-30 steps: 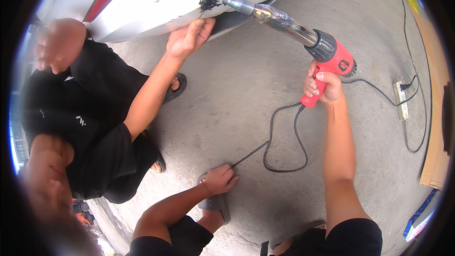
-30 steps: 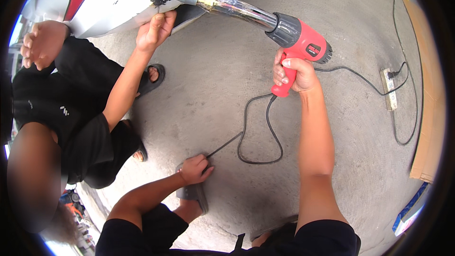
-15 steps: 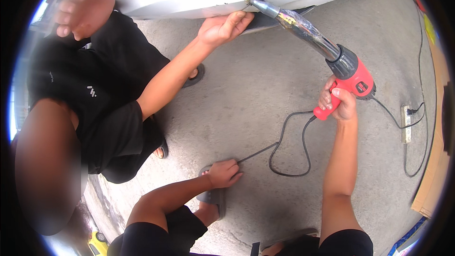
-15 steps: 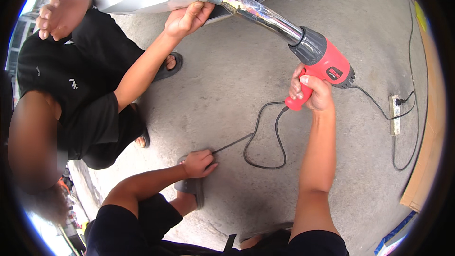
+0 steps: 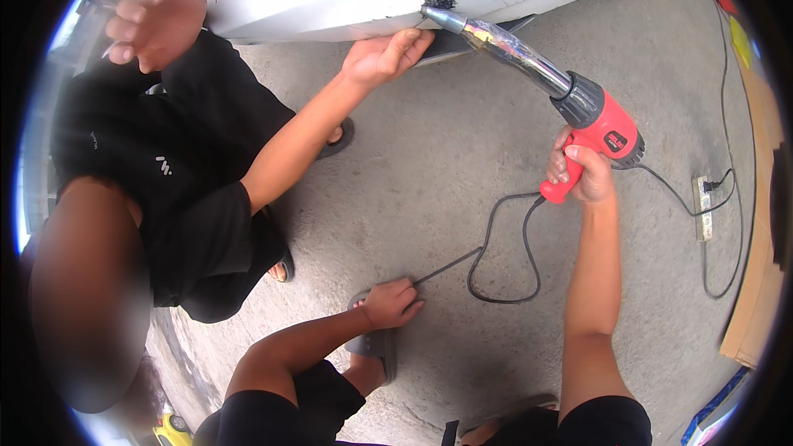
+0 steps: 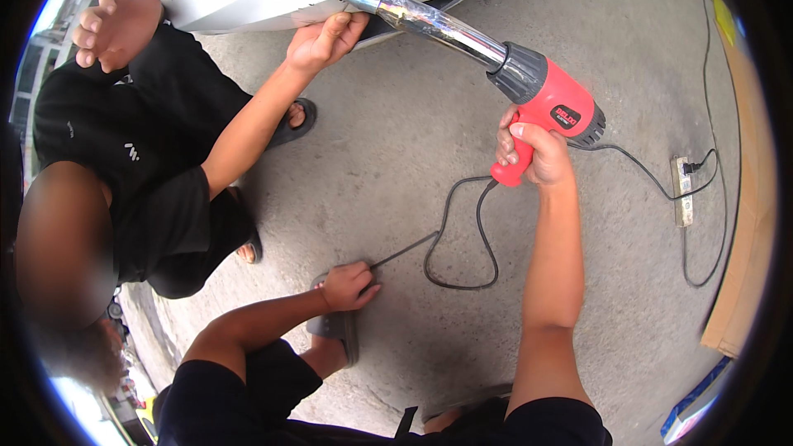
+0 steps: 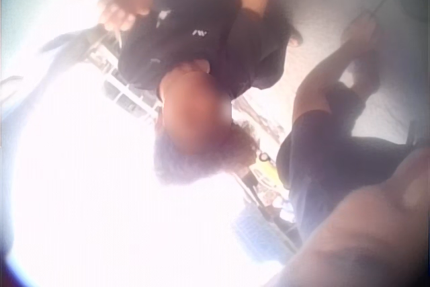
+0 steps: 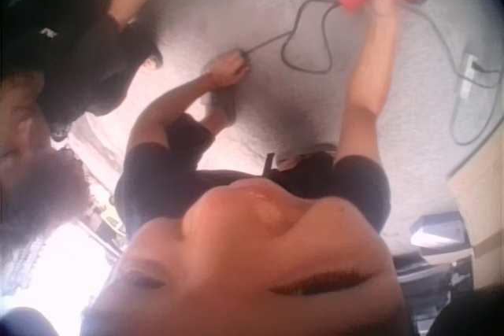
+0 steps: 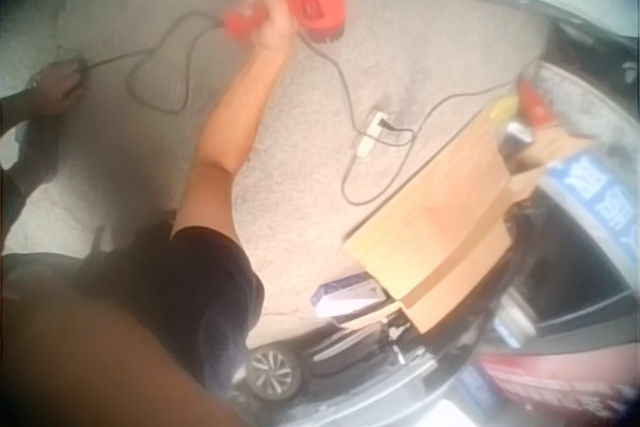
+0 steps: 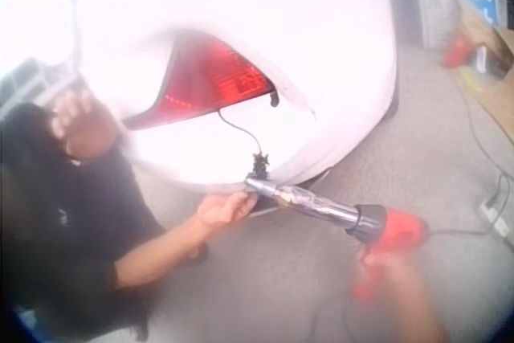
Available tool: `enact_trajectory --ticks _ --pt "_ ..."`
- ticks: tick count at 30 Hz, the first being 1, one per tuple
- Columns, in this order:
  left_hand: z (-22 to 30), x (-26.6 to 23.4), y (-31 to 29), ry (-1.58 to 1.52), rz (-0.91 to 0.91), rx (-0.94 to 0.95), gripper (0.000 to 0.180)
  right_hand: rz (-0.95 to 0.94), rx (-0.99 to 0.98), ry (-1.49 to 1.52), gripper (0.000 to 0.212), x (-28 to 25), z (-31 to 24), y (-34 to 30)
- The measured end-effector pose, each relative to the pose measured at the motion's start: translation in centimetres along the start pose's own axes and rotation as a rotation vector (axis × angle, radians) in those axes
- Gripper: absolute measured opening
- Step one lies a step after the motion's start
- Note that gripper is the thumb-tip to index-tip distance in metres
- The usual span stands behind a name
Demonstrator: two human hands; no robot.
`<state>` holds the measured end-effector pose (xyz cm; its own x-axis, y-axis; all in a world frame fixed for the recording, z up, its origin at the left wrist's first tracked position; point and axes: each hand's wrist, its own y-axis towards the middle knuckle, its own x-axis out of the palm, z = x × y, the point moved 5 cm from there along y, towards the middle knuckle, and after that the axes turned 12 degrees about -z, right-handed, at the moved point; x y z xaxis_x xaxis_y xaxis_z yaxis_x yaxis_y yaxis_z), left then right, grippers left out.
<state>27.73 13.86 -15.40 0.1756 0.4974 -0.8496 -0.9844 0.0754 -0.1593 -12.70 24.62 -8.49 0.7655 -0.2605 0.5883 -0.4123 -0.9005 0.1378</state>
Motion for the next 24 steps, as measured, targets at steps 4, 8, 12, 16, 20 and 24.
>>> enact_trajectory --ticks 4,8,12,16,20,24 --pt "-0.07 0.01 -0.02 0.007 0.016 0.002 0.027 -0.018 -0.055 0.033 0.021 0.49 -0.16 -0.11" --pt "-0.13 0.14 -0.15 0.004 -0.025 -0.008 0.027 -0.004 -0.064 0.039 0.022 0.49 -0.34 -0.34" --pt "0.13 -0.46 0.11 0.024 -0.016 -0.002 0.027 -0.057 -0.052 0.032 0.022 0.79 -0.32 -0.34" --pt "0.44 -0.43 0.25 -0.008 -0.038 -0.042 0.028 0.033 0.011 0.043 0.023 0.43 0.17 -0.7" --pt "0.26 -0.46 0.28 -0.007 -0.019 -0.038 0.028 -0.052 -0.081 0.097 0.023 0.84 -0.04 -0.64" --pt "0.24 -0.36 0.1 0.029 -0.051 -0.029 0.026 -0.012 -0.048 0.112 0.02 0.63 0.16 -0.62"
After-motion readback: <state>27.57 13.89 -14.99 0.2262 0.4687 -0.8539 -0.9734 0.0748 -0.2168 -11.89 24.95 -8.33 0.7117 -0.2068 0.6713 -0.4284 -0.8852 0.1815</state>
